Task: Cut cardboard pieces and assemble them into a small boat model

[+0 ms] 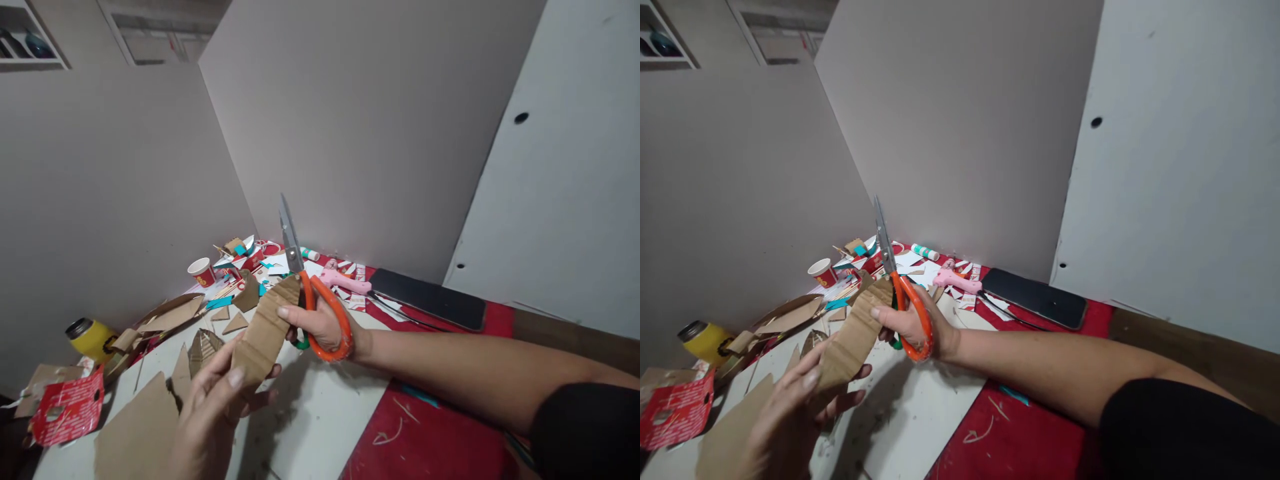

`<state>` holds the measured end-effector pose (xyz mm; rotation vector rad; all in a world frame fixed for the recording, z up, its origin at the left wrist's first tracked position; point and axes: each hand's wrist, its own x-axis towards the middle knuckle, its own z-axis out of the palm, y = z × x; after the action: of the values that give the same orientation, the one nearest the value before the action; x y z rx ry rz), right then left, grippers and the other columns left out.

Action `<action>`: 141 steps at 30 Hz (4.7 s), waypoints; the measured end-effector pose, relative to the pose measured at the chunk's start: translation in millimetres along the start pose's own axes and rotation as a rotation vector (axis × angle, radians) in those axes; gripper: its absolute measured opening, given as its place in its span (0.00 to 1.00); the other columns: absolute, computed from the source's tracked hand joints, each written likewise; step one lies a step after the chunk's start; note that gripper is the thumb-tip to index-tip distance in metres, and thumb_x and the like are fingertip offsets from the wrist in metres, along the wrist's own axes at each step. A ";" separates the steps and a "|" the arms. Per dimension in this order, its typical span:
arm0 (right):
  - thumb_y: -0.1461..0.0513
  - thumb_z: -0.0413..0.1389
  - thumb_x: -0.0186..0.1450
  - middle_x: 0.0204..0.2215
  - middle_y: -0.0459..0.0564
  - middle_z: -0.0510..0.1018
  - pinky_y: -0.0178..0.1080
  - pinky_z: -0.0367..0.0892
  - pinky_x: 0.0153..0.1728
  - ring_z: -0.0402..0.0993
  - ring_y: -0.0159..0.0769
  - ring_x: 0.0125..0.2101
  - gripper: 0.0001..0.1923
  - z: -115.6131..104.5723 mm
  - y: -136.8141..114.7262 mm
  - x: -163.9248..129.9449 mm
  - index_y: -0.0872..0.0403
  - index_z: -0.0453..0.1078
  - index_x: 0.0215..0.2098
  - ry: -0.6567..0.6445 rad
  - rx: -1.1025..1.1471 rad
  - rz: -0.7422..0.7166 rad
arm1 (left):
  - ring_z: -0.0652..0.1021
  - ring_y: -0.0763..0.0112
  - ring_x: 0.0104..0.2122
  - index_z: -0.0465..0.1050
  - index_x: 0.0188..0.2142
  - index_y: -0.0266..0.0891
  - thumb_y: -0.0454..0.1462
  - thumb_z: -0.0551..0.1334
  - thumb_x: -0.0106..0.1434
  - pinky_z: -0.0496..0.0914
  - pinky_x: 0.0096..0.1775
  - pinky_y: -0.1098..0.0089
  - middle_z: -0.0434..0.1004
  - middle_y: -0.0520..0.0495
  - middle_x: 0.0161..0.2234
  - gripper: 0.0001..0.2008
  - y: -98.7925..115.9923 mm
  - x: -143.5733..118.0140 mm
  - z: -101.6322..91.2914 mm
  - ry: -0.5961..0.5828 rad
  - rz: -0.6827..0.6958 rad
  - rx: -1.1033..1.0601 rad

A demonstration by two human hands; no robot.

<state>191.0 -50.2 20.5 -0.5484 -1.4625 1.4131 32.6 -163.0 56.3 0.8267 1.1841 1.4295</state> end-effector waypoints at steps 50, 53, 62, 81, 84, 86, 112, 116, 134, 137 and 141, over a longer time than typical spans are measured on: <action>0.51 0.64 0.56 0.22 0.39 0.60 0.31 0.54 0.23 0.55 0.26 0.23 0.21 7.3 3.4 -18.6 0.54 0.58 0.29 -0.344 -0.164 0.080 | 0.73 0.77 0.24 0.76 0.33 0.35 0.42 0.75 0.47 0.67 0.25 0.80 0.76 0.52 0.26 0.17 6.5 30.7 -35.2 0.054 0.026 0.213; 0.46 0.62 0.58 0.24 0.40 0.59 0.31 0.54 0.24 0.54 0.27 0.24 0.24 1.3 4.9 -13.9 0.53 0.58 0.30 -0.388 -0.252 0.036 | 0.74 0.78 0.25 0.77 0.32 0.36 0.40 0.75 0.46 0.68 0.27 0.81 0.77 0.52 0.26 0.15 19.3 27.3 -40.6 0.101 0.124 0.161; 0.43 0.50 0.64 0.28 0.46 0.66 0.35 0.62 0.30 0.59 0.31 0.27 0.23 6.3 -1.0 -15.1 0.54 0.60 0.32 -0.579 -0.608 -0.150 | 0.76 0.77 0.29 0.76 0.33 0.41 0.39 0.74 0.50 0.70 0.33 0.79 0.77 0.54 0.28 0.12 47.3 9.7 -44.9 0.087 0.320 0.218; 0.51 0.54 0.63 0.20 0.39 0.57 0.32 0.53 0.23 0.51 0.27 0.22 0.18 2.8 0.0 -14.7 0.53 0.54 0.25 -0.665 -0.654 -0.172 | 0.74 0.77 0.26 0.74 0.32 0.41 0.38 0.75 0.48 0.68 0.28 0.79 0.76 0.55 0.26 0.14 49.6 9.8 -49.3 0.078 0.310 0.301; 0.51 0.54 0.62 0.19 0.39 0.55 0.32 0.52 0.22 0.48 0.26 0.21 0.18 2.4 1.2 -14.7 0.52 0.53 0.25 -0.641 -0.695 -0.202 | 0.74 0.77 0.26 0.74 0.32 0.40 0.38 0.75 0.48 0.68 0.28 0.79 0.76 0.55 0.26 0.14 49.4 9.5 -50.2 0.070 0.309 0.295; 0.52 0.55 0.62 0.19 0.38 0.54 0.32 0.50 0.22 0.47 0.26 0.20 0.19 2.1 1.5 -14.6 0.52 0.52 0.24 -0.617 -0.721 -0.234 | 0.74 0.77 0.25 0.74 0.30 0.40 0.38 0.75 0.47 0.68 0.28 0.79 0.76 0.55 0.25 0.13 49.4 9.2 -51.3 0.061 0.310 0.291; 0.47 0.54 0.60 0.15 0.39 0.57 0.32 0.47 0.18 0.50 0.26 0.16 0.22 -1.3 15.1 -11.8 0.51 0.52 0.21 -0.370 -0.919 -0.511 | 0.73 0.74 0.23 0.77 0.24 0.37 0.39 0.77 0.42 0.69 0.28 0.75 0.75 0.51 0.22 0.13 51.9 6.8 -52.3 0.092 0.236 0.283; 0.45 0.53 0.62 0.15 0.40 0.59 0.33 0.48 0.18 0.51 0.27 0.16 0.23 -3.0 17.7 -10.3 0.51 0.54 0.21 -0.368 -0.936 -0.546 | 0.74 0.73 0.24 0.78 0.26 0.37 0.39 0.77 0.42 0.70 0.29 0.75 0.76 0.51 0.23 0.13 50.7 6.7 -51.9 0.088 0.213 0.247; 0.47 0.51 0.62 0.20 0.41 0.59 0.33 0.52 0.24 0.52 0.29 0.21 0.19 -0.4 10.9 -5.6 0.51 0.52 0.26 -0.399 -0.763 -0.290 | 0.76 0.76 0.26 0.81 0.29 0.38 0.39 0.75 0.46 0.72 0.33 0.78 0.80 0.51 0.27 0.11 55.2 6.6 -41.8 0.060 0.216 0.110; 0.46 0.51 0.62 0.21 0.41 0.59 0.33 0.52 0.24 0.52 0.29 0.21 0.19 -0.3 13.0 -6.3 0.51 0.53 0.27 -0.422 -0.798 -0.254 | 0.74 0.78 0.23 0.81 0.30 0.38 0.39 0.74 0.48 0.70 0.29 0.80 0.79 0.51 0.25 0.10 56.0 9.0 -45.9 0.046 0.214 0.143; 0.46 0.53 0.60 0.18 0.39 0.58 0.33 0.48 0.22 0.49 0.28 0.19 0.20 1.0 12.8 -8.7 0.51 0.53 0.27 -0.461 -0.846 -0.227 | 0.75 0.76 0.27 0.81 0.33 0.39 0.39 0.72 0.52 0.71 0.32 0.78 0.80 0.50 0.28 0.09 53.8 10.5 -50.4 0.030 0.242 0.196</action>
<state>189.8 -55.3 6.0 -0.5521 -2.4257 0.7108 -32.1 -161.9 93.0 1.1193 1.2954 1.5406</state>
